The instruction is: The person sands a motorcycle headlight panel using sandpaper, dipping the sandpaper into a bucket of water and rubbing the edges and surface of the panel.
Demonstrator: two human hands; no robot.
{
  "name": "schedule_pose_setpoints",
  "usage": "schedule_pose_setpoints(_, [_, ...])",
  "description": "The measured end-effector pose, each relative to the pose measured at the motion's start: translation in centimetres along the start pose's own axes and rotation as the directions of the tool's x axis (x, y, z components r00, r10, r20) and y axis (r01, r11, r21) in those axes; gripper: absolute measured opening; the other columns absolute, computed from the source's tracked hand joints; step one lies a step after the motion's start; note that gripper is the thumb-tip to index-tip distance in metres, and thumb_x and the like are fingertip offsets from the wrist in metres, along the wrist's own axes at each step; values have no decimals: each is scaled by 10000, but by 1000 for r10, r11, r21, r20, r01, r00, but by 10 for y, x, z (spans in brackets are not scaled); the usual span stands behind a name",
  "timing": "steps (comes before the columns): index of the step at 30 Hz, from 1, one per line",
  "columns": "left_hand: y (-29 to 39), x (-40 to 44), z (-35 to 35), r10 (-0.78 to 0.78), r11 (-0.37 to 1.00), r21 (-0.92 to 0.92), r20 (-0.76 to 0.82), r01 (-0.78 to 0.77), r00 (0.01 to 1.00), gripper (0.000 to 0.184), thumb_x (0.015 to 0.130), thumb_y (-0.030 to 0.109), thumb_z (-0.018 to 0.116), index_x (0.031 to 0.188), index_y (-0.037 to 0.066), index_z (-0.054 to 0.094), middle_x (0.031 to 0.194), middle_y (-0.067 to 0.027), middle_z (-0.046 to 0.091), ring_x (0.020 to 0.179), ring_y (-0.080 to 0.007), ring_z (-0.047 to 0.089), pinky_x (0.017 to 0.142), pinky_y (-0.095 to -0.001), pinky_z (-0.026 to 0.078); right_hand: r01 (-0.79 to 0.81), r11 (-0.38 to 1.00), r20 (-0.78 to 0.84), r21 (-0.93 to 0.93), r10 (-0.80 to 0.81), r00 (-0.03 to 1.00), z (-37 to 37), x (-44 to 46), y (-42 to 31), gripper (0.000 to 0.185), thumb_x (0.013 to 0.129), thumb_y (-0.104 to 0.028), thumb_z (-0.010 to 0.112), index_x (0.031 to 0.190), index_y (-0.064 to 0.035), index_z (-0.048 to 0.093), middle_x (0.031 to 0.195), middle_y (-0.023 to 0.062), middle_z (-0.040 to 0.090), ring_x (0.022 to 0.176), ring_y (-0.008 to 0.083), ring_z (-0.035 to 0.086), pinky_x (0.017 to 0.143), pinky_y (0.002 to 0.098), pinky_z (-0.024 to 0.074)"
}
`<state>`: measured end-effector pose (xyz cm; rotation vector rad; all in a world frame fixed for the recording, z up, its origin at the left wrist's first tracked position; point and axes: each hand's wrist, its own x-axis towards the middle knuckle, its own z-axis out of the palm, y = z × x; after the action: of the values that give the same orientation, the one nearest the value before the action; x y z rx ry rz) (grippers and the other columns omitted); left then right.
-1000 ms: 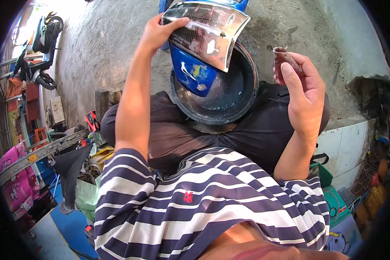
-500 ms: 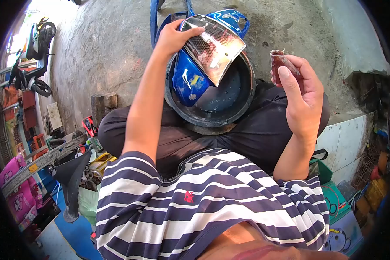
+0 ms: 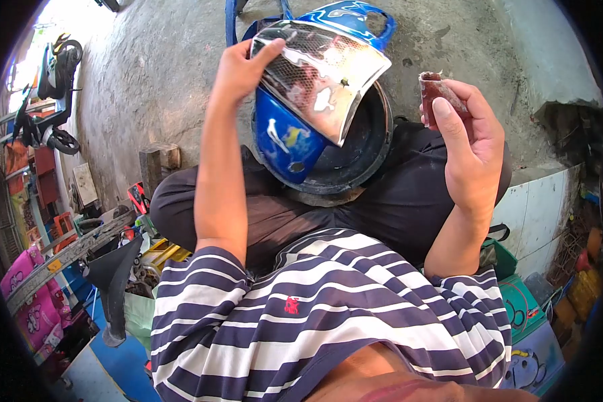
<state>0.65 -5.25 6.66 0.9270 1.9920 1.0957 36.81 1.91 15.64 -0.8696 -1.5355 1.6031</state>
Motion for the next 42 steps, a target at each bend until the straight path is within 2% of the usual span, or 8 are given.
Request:
schedule_pose_setpoints(4, [-3,23,-26,-30,1000,10,335,28,942,431,1085,428,740,1176,9,775,1062,-13,793,918,-70,708,830,-264,561,17,1000,27,9,-17,999,3,1,-2,256,1103,-107,715,1302,52,700,1156,41,752,1038,76,671,938,233,529])
schedule_pose_setpoints(11, [-55,49,-2,-157,941,-180,520,287,840,431,1118,432,693,1272,31,727,1125,16,771,961,-71,701,916,-278,581,20,998,10,-55,-19,1000,-3,1,1,272,1112,-122,695,1319,55,691,1124,43,744,1004,89,670,922,244,533])
schedule_pose_setpoints(19, [-76,34,28,-134,985,-59,311,160,941,530,1125,385,694,1558,84,643,1214,-16,754,1138,-86,644,1002,-291,520,12,993,4,-119,-12,1000,8,1,-2,301,1128,-135,653,1359,56,677,1101,68,748,963,113,677,896,266,543])
schedule_pose_setpoints(26, [-62,-12,28,-14,998,-62,4,14,1000,510,1062,380,768,1452,55,718,1412,-183,681,1172,-235,739,1044,-354,547,-2,997,11,-75,3,1000,16,2,-1,250,1105,-111,705,1298,48,700,1134,43,751,1016,84,680,928,237,544])
schedule_pose_setpoints(31, [-96,-50,48,162,982,89,68,-168,984,1125,811,618,920,1687,86,457,1684,-286,433,1622,-423,331,1322,-524,300,-12,995,41,-100,17,999,12,5,5,253,1104,-108,705,1302,50,700,1141,48,756,1037,90,690,950,247,555])
schedule_pose_setpoints(35, [-93,-59,42,88,978,179,115,-108,990,1058,908,629,836,1731,129,397,1782,-265,309,1665,-400,276,1341,-504,248,1,987,30,-158,4,1000,18,2,5,287,1134,-122,639,1355,57,678,1096,58,749,962,103,675,889,262,537])
schedule_pose_setpoints(38, [-96,-52,41,26,997,76,89,-33,996,1119,865,695,852,1706,91,428,1747,-284,348,1659,-434,278,1327,-518,296,-2,987,34,-163,7,999,23,3,5,278,1132,-123,643,1345,51,683,1092,46,748,955,93,666,877,255,532])
schedule_pose_setpoints(42, [-76,-62,44,-88,996,16,73,87,993,937,966,673,757,1613,26,553,1577,-310,591,1499,-421,553,1250,-466,413,-39,977,50,-207,51,997,27,5,11,226,1107,-115,685,1282,24,715,1083,18,749,957,59,661,861,227,528])
